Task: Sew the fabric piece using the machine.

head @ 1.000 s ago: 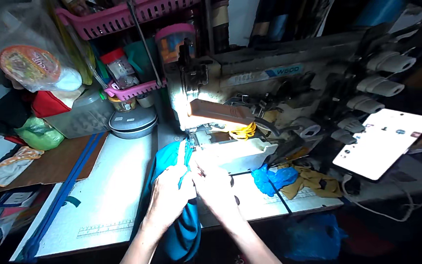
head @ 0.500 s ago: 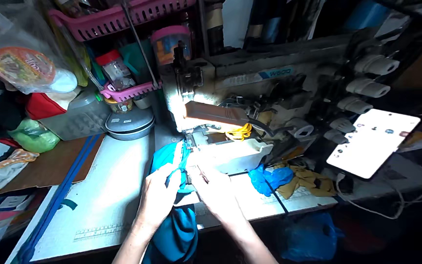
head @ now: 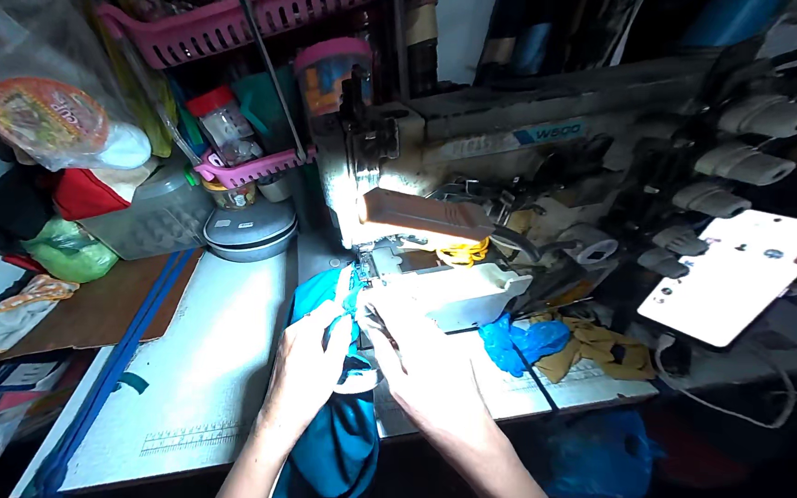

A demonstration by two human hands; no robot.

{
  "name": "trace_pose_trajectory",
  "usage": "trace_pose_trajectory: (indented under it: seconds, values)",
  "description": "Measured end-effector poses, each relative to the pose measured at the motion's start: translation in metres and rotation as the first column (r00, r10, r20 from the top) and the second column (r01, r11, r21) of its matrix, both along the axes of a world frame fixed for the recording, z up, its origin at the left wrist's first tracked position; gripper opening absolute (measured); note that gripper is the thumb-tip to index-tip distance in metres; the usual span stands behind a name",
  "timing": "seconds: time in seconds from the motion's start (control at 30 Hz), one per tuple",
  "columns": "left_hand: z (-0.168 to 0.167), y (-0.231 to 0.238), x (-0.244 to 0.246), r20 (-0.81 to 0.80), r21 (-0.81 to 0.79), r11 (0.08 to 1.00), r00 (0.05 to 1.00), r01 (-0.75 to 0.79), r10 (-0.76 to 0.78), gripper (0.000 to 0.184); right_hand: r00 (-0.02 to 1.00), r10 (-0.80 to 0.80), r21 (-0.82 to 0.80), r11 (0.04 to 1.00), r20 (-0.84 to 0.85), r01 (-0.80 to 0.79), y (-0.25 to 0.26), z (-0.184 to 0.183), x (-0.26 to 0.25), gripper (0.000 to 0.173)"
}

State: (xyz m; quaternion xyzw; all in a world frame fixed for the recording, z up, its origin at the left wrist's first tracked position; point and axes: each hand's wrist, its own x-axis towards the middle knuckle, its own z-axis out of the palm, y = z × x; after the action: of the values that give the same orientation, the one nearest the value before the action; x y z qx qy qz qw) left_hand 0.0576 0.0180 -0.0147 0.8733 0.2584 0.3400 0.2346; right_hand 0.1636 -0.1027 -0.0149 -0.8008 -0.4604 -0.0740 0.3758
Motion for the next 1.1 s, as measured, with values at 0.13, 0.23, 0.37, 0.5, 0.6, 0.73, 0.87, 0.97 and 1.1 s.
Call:
trace_pose_trajectory:
  seconds: [0.13, 0.23, 0.37, 0.5, 0.6, 0.73, 0.87, 0.97, 1.1]
  values:
    - [-0.001, -0.003, 0.000, 0.003, -0.028, 0.999, 1.000, 0.017, -0.017, 0.024, 1.000, -0.013, 0.058, 0.998, 0.014, 0.012, 0.007, -0.003, -0.001, 0.031]
    - [-0.003, -0.004, 0.000, 0.009, -0.059, 0.998, 1.000, 0.029, -0.028, 0.026, 1.000, -0.008, 0.092, 0.996, 0.004, 0.007, 0.009, -0.006, -0.001, 0.032]
    - [-0.006, -0.005, 0.001, 0.029, -0.048, 0.998, 0.999, 0.040, -0.039, 0.027, 0.999, -0.022, 0.120, 0.993, 0.039, 0.018, 0.010, -0.008, -0.004, 0.031]
    - [-0.009, -0.005, 0.002, 0.040, -0.078, 0.996, 0.998, 0.042, -0.039, 0.024, 0.991, -0.033, 0.102, 0.995, 0.130, 0.019, 0.009, -0.007, -0.007, 0.030]
    - [-0.008, -0.006, 0.001, 0.045, -0.080, 0.996, 0.998, 0.048, -0.044, 0.027, 0.993, -0.037, 0.120, 0.992, 0.113, 0.023, 0.008, -0.008, -0.005, 0.031]
    - [-0.008, -0.008, 0.002, 0.061, -0.085, 0.995, 0.997, 0.046, -0.041, 0.026, 0.996, -0.054, 0.152, 0.988, 0.076, 0.042, 0.009, -0.009, -0.008, 0.031]
    - [-0.013, -0.011, 0.003, 0.099, -0.084, 0.996, 0.995, 0.041, -0.032, 0.025, 0.996, -0.083, 0.151, 0.985, 0.037, 0.077, 0.008, -0.008, -0.012, 0.029]
    - [-0.017, -0.014, 0.004, 0.116, -0.083, 0.996, 0.993, 0.032, -0.023, 0.024, 0.987, -0.109, 0.118, 0.988, 0.114, 0.095, 0.007, -0.009, -0.013, 0.027]
    - [-0.017, -0.015, 0.005, 0.149, 0.072, 0.997, 0.989, 0.010, -0.021, 0.020, 0.979, -0.115, 0.118, 0.988, 0.166, 0.096, 0.003, -0.009, -0.009, 0.029]
